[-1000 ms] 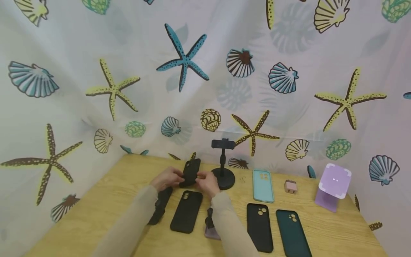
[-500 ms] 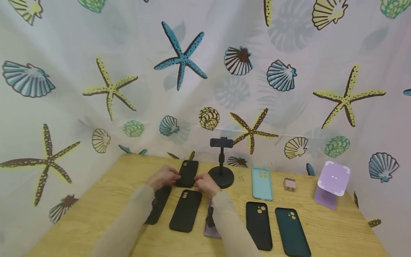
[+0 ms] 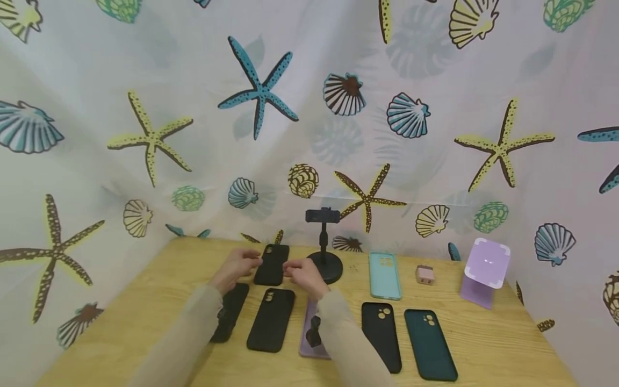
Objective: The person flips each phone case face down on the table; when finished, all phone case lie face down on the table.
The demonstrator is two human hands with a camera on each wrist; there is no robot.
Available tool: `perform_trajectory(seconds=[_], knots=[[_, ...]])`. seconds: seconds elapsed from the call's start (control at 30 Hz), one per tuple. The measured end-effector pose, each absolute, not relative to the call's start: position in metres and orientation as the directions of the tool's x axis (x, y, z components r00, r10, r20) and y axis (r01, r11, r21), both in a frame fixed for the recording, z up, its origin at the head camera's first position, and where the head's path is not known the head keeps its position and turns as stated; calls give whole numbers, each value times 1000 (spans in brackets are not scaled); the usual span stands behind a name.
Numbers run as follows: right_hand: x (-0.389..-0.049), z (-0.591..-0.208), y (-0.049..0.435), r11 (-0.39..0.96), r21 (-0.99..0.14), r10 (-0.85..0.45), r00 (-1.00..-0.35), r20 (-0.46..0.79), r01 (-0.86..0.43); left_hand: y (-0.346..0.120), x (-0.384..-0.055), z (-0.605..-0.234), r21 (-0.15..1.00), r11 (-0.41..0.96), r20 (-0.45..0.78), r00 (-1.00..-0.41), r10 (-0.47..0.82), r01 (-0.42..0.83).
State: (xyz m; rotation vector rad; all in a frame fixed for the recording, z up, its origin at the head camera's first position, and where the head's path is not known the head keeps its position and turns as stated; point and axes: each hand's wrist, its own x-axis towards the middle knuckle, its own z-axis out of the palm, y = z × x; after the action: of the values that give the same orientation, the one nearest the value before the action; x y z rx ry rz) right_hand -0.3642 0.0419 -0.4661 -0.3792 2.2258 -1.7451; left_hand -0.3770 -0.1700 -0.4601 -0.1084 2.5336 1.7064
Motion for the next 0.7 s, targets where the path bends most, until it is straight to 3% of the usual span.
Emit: perform_trajectory(seconds=[0.27,0.47,0.7], knots=[[-352,-452,57,237,-969,-423,-905,-47,-61,-151,-356,-449,936,349,-35,-999,-5,-35],[-334,-441,82,271,-957,-475,-879,-41,-102,-132,-340,-447,924,382,-51,-993,103,-8],[-312,-436,111,324,-944,-450,-887,-102,-56,-111,-330,-452,923,384,-78,-962,261,29]])
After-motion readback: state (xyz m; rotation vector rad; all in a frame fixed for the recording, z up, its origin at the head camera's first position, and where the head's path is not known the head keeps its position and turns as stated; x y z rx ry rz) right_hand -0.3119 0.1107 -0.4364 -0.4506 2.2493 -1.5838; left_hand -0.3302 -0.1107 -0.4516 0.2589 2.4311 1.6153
